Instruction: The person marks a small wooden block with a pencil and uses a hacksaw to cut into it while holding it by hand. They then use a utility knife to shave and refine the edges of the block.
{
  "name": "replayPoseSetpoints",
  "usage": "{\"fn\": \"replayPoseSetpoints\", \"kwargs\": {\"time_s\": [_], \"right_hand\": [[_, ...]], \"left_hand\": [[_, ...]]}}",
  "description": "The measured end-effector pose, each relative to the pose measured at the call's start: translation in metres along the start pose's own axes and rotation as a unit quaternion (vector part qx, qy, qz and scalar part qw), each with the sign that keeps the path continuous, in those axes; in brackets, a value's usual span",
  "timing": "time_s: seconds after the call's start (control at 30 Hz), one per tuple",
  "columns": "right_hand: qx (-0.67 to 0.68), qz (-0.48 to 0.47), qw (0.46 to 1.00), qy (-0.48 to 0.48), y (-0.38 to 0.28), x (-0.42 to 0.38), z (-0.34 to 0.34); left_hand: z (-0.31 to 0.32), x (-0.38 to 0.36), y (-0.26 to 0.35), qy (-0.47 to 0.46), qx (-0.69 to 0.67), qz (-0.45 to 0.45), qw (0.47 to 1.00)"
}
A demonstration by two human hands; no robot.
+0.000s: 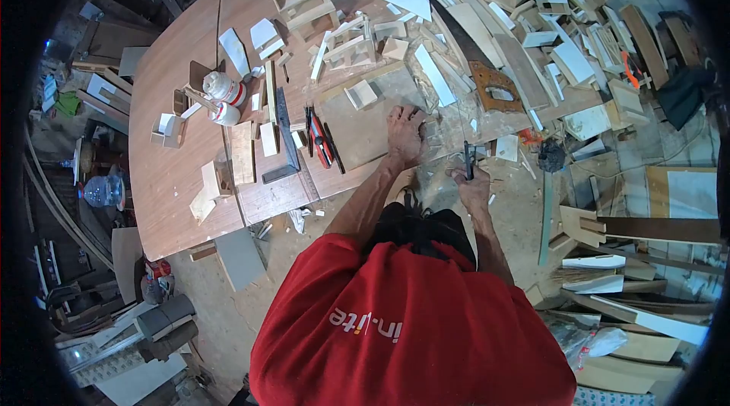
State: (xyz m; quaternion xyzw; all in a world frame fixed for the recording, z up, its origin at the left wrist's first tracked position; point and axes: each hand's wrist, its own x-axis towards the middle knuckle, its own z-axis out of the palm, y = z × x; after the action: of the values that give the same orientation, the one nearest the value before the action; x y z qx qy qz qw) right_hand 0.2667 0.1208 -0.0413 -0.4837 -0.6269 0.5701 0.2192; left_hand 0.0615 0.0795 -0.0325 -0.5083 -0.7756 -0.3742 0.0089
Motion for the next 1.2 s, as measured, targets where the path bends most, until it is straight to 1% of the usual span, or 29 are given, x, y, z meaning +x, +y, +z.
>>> {"fn": "replayPoseSetpoints", "kwargs": {"time_s": [0.3, 0.43, 0.5, 0.53, 0.6, 0.63, 0.7, 0.73, 0.8, 0.87, 0.9, 0.93, 1.03, 1.1, 1.2], "right_hand": [[-0.102, -0.002, 0.995, 0.001, -0.016, -0.013, -0.016], [-0.076, -0.009, 0.997, 0.017, -0.012, -0.02, -0.021], [-0.124, -0.011, 0.992, 0.001, -0.009, -0.024, -0.026], [-0.12, -0.01, 0.993, 0.003, -0.003, -0.024, -0.027], [-0.025, 0.053, 0.998, -0.037, 0.006, -0.026, -0.027], [-0.022, 0.057, 0.997, -0.036, 0.007, -0.03, -0.027], [-0.132, 0.015, 0.991, -0.001, 0.007, -0.034, -0.03], [-0.132, 0.017, 0.991, -0.002, 0.011, -0.038, -0.028], [-0.177, -0.057, 0.981, 0.048, 0.01, -0.039, -0.027], [-0.166, -0.05, 0.984, 0.032, 0.0, -0.033, -0.029], [-0.156, -0.034, 0.987, 0.015, -0.007, -0.035, -0.03], [-0.154, -0.03, 0.987, 0.019, -0.015, -0.035, -0.029], [-0.108, -0.033, 0.993, -0.028, -0.032, -0.03, -0.027], [-0.106, -0.029, 0.994, -0.026, -0.029, -0.024, -0.024], [-0.101, 0.004, 0.994, -0.038, -0.024, -0.018, -0.018]], "left_hand": [[-0.002, -0.001, -0.002, -0.011, 0.005, 0.016, 1.0], [-0.003, 0.0, 0.0, -0.011, 0.014, 0.008, 1.0], [-0.002, -0.002, 0.002, -0.013, 0.011, 0.007, 1.0], [-0.001, 0.0, 0.0, -0.011, 0.021, 0.005, 1.0], [-0.002, -0.001, -0.002, -0.016, 0.033, 0.002, 0.999], [-0.003, -0.001, -0.001, -0.024, 0.028, -0.005, 0.999], [-0.003, -0.001, 0.0, -0.034, 0.024, -0.013, 0.999], [-0.002, -0.002, -0.001, -0.03, 0.028, -0.01, 0.999], [-0.001, 0.001, 0.0, -0.018, 0.031, -0.004, 0.999], [-0.002, 0.0, 0.0, 0.0, 0.028, 0.01, 1.0], [-0.004, 0.0, -0.001, -0.005, 0.029, 0.013, 0.999], [-0.004, 0.001, -0.002, -0.007, 0.021, 0.009, 1.0], [-0.005, -0.001, 0.001, -0.02, 0.009, -0.005, 1.0], [-0.006, 0.0, 0.001, -0.028, 0.01, -0.006, 1.0], [-0.004, 0.0, -0.001, -0.017, 0.016, 0.007, 1.0]]}}
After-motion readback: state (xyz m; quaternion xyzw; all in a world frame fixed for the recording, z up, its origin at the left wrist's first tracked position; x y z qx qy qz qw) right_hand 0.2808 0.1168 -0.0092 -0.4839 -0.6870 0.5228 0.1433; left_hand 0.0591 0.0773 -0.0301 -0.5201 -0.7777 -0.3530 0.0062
